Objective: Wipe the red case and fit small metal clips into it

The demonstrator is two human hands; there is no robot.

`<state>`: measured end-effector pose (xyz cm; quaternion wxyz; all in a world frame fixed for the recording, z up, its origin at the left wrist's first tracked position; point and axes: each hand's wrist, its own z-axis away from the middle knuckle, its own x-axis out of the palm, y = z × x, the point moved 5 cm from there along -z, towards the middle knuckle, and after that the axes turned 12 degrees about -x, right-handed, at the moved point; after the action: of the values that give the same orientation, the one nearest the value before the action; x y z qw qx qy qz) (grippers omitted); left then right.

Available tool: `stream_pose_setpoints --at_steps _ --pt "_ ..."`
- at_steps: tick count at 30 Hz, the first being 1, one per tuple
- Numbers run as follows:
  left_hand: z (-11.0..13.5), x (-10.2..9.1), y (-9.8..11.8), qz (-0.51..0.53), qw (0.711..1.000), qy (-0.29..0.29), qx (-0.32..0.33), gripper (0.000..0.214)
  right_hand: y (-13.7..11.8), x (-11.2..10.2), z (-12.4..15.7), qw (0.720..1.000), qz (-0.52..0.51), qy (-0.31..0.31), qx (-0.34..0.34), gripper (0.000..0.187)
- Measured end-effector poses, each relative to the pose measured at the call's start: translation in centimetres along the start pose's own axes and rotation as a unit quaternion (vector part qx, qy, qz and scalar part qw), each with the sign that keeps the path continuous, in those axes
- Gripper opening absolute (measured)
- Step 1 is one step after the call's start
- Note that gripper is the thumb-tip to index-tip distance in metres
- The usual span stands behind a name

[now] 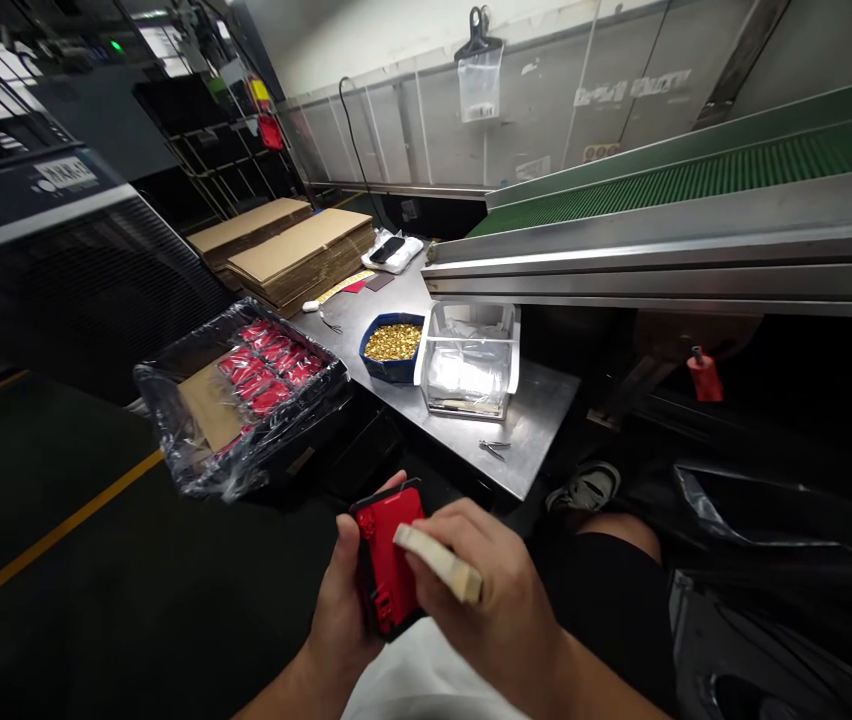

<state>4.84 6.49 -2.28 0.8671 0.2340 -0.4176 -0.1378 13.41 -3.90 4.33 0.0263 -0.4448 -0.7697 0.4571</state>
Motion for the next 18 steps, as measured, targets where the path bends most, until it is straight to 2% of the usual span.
stream_pose_setpoints --at_steps 4,7,10,14,18 --pt "0.1 0.6 0.1 -0.002 1.0 -0.012 -0.01 0.081 0.2 -0.3 -0.4 1.0 -0.014 0.008 0.003 0.024" --pt "0.1 1.5 0.3 0.033 0.997 -0.055 -0.03 0.082 0.9 -2.2 -0.4 0.996 0.018 0.077 0.047 0.022" --pt "0.0 1.8 0.6 0.048 0.995 -0.063 -0.054 0.082 1.4 -4.4 0.2 0.985 0.048 0.13 0.101 0.014" --pt "-0.1 1.9 0.9 0.036 0.995 -0.071 -0.059 0.088 1.8 -5.3 1.1 0.98 0.057 0.116 0.148 0.013" --pt "-0.1 2.2 0.8 0.05 0.993 -0.078 -0.074 0.084 1.1 -4.5 1.2 0.987 0.023 0.097 0.127 0.015"
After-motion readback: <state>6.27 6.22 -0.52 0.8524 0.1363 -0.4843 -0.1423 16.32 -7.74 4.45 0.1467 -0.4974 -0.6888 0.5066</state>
